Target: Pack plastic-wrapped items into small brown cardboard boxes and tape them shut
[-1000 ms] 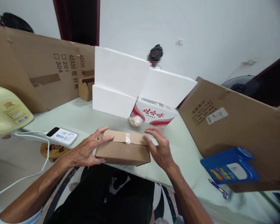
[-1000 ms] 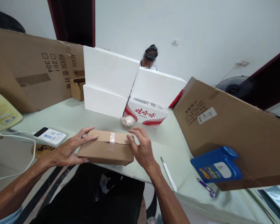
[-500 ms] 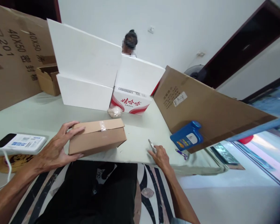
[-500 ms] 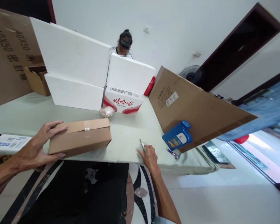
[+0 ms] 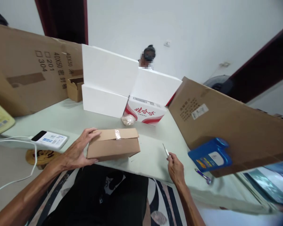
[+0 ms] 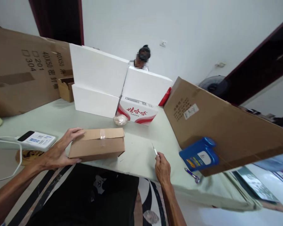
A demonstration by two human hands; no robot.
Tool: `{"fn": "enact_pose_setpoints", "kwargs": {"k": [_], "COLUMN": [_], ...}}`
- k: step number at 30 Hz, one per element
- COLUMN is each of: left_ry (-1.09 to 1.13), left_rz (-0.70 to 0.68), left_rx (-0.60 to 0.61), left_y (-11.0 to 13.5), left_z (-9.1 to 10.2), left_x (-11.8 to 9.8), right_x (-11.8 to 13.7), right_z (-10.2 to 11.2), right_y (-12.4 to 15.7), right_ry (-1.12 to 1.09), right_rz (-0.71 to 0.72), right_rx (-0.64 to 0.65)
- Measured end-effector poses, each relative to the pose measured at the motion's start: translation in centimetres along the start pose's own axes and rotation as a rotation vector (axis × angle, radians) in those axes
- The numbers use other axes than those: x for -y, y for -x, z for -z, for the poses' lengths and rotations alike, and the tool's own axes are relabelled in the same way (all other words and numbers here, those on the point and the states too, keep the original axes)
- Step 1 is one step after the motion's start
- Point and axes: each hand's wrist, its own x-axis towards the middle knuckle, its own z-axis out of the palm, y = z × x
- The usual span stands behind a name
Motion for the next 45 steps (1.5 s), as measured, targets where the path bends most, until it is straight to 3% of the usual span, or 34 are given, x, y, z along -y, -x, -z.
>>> {"fn": "enact_pose_setpoints", "kwargs": {"k": [3,5,8,10,15,20,26,38,42,45], "left_ry": [0.022,0.025,0.027,0.035,0.058,0.069,0.063,0.042,0.054,0.052], "left_rz": [-0.005,-0.016,-0.014,0.000,-0.001,-0.014,-0.003,0.020,0.014,0.023], "left_rx": [-0.003,0.003,0.020,0.027,0.010,0.012,0.012,0.033,0.037,0.054], "left_y": [0.0,0.0,0.1,0.2,0.2,0.3,0.4,0.2,0.1,0.1], "left_z": [0.1,0.1,0.0,0.0,-0.3,-0.5,-0.5,-0.3,-0.3,-0.2], "left_x": [-0.2,-0.3,-0.5,-0.8,-1.0,-0.5,-0.4,-0.8,-0.8,-0.8], "right_x": [5.0,9.2,15.2,18.0,21.2,23.1,24.4,23.5,20.8,15.9], "right_z": [2.3,4.0,5.9,6.4,5.7,5.2,4.6,4.2,5.9,5.9], "right_y": [0.1,0.8,1.8,2.1,1.6,1.2,0.8,1.0,-0.4,-2.5], "right_ry": [-0.154,-0.278,-0.270,-0.171,0.169,0.380,0.495,0.566,0.546,0.314], "right_rz": [0.136,0.296,0.576,0.741,1.007,1.164,1.247,1.290,1.243,1.120], "right_rx": [0.063,0.182,0.398,0.438,0.351,0.244,0.154,-0.007,-0.014,0.007]}}
